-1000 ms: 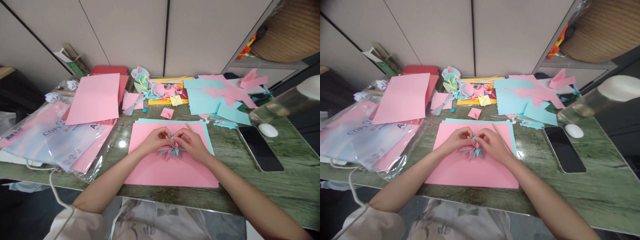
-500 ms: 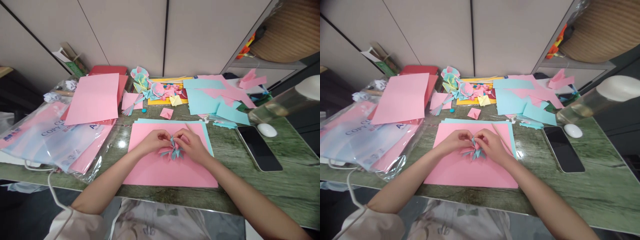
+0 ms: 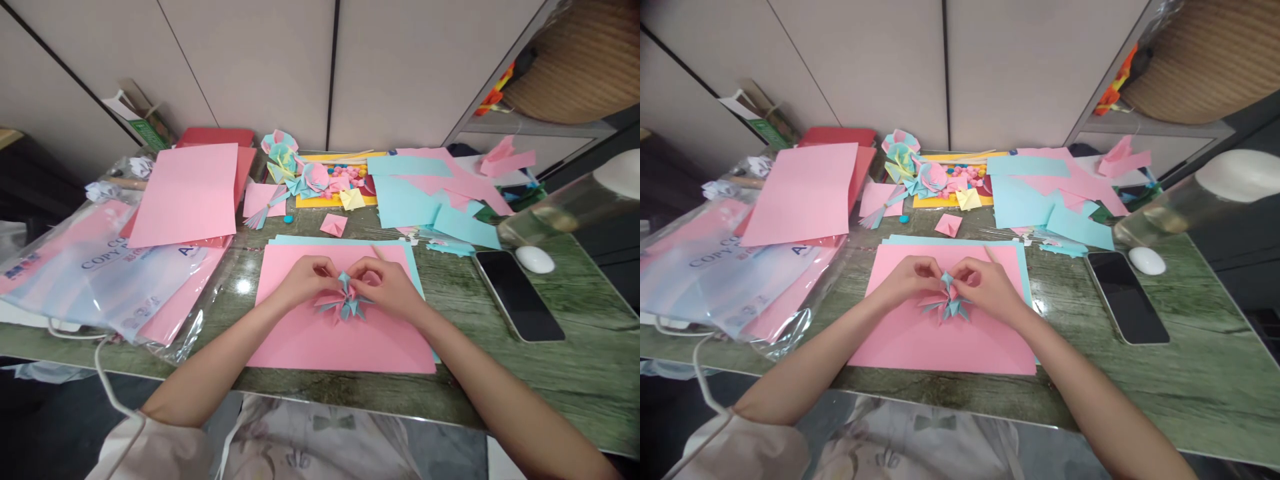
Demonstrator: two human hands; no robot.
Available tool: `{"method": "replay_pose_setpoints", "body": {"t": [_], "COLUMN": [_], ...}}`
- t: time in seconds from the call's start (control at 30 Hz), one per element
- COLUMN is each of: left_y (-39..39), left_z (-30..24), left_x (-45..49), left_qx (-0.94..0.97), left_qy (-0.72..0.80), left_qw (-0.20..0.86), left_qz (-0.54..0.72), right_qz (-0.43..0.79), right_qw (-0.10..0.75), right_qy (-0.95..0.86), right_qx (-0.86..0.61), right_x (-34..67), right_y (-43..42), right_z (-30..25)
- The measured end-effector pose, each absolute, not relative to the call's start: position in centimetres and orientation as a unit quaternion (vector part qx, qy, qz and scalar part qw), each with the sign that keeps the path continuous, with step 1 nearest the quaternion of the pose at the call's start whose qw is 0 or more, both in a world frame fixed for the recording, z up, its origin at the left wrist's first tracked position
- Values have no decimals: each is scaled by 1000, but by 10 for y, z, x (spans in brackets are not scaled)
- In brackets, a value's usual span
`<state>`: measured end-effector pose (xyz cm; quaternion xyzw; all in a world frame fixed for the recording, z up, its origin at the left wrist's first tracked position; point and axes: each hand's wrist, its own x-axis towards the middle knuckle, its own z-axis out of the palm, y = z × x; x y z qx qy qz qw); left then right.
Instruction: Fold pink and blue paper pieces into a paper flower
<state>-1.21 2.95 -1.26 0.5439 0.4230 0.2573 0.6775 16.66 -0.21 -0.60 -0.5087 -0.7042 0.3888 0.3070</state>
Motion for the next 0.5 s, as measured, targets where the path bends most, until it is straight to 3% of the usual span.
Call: {"method": "replay_pose_setpoints", "body": {"t": [0.5], "left_y": [28], "left_z": [-19], "left_x": [-7], "left_qx": [592], "left_qy": [474], "left_qw": [600], "left_qz": [253], "right_qz": [372], "right_qw": [313], "right_qy": [-701], "right_qx": [-521], "right_x": [163], "right_y": [-2], "right_z": [-9]}}
